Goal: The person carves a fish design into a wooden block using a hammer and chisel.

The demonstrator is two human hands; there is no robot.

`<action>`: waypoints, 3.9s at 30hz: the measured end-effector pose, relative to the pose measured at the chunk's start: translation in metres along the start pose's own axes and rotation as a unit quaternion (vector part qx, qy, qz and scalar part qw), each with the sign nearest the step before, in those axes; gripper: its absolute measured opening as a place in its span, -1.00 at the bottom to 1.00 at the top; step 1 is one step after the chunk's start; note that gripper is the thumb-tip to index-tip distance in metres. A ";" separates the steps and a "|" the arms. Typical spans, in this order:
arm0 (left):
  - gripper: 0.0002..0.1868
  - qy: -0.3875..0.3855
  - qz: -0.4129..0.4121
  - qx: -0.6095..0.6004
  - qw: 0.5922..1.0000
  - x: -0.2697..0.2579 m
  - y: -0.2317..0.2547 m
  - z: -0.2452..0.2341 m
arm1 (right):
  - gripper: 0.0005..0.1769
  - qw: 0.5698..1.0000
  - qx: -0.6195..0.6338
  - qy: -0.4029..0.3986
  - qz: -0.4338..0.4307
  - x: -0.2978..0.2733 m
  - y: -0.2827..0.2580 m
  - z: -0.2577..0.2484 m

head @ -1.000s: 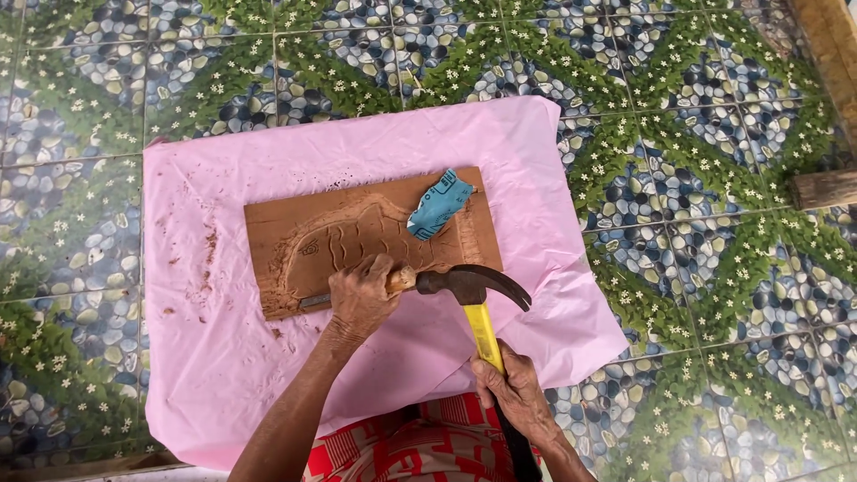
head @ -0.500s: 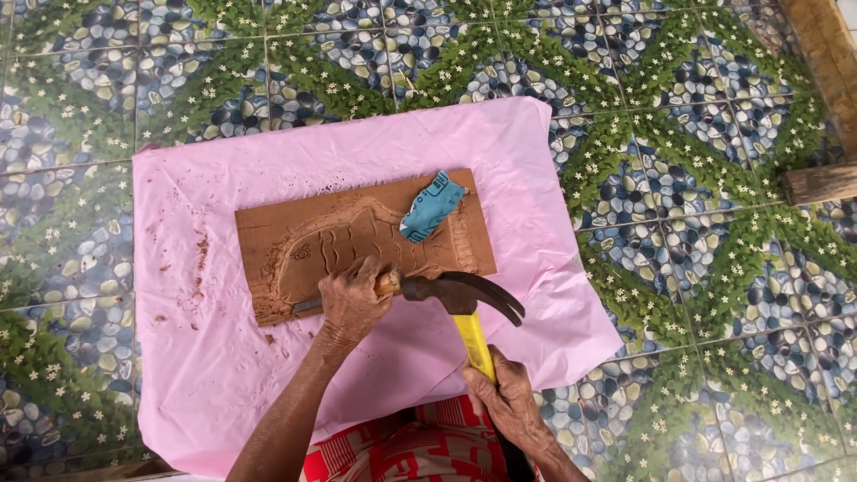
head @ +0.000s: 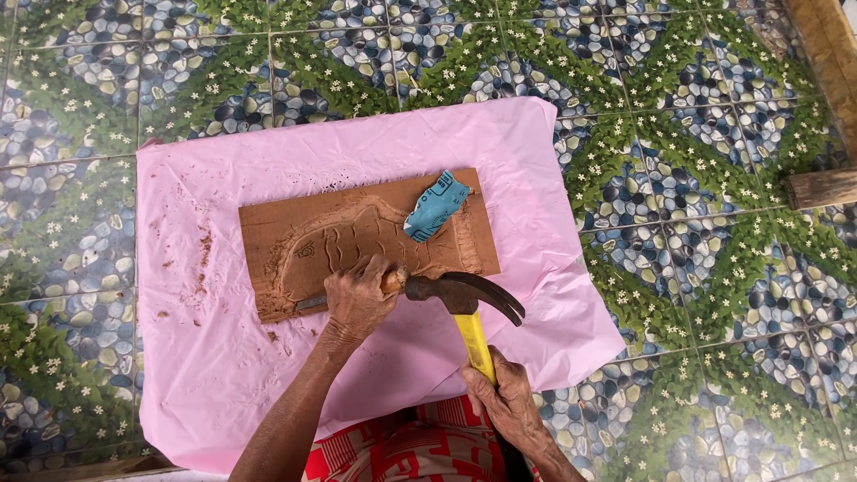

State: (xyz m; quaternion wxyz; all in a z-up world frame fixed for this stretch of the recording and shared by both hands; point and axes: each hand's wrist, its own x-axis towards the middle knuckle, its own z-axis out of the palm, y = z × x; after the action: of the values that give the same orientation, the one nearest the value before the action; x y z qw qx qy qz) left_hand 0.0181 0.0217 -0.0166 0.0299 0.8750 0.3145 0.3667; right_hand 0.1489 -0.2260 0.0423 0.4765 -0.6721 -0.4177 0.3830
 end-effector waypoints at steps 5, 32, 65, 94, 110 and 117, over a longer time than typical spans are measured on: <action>-0.82 0.005 -0.003 0.005 1.000 0.001 0.002 0.000 | -0.79 1.000 0.006 -0.005 0.000 -0.001 -0.001 0.000; -0.72 0.045 -0.008 -0.005 0.999 -0.006 0.003 0.003 | -0.82 0.999 0.035 0.010 0.040 -0.010 0.017 0.013; -0.62 0.078 -0.025 0.035 0.996 -0.011 0.008 0.001 | -0.80 0.980 0.161 0.027 0.111 -0.022 0.027 0.023; -0.64 0.076 -0.004 -0.037 0.996 -0.013 0.006 -0.013 | -0.82 0.996 0.081 0.001 0.041 -0.027 0.010 0.019; -0.55 0.108 -0.048 -0.067 0.991 -0.003 0.003 -0.038 | -0.85 0.986 0.134 0.043 -0.086 -0.019 0.001 0.025; -0.57 0.117 -0.037 -0.067 0.990 -0.001 0.004 -0.040 | -0.85 0.999 0.023 0.018 -0.032 -0.017 -0.016 0.037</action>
State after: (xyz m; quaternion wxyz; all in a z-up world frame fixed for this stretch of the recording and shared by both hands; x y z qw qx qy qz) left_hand -0.0067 0.0109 0.0135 0.0651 0.8097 0.3229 0.4857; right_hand 0.1056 -0.2266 0.0503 0.5116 -0.6540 -0.4214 0.3647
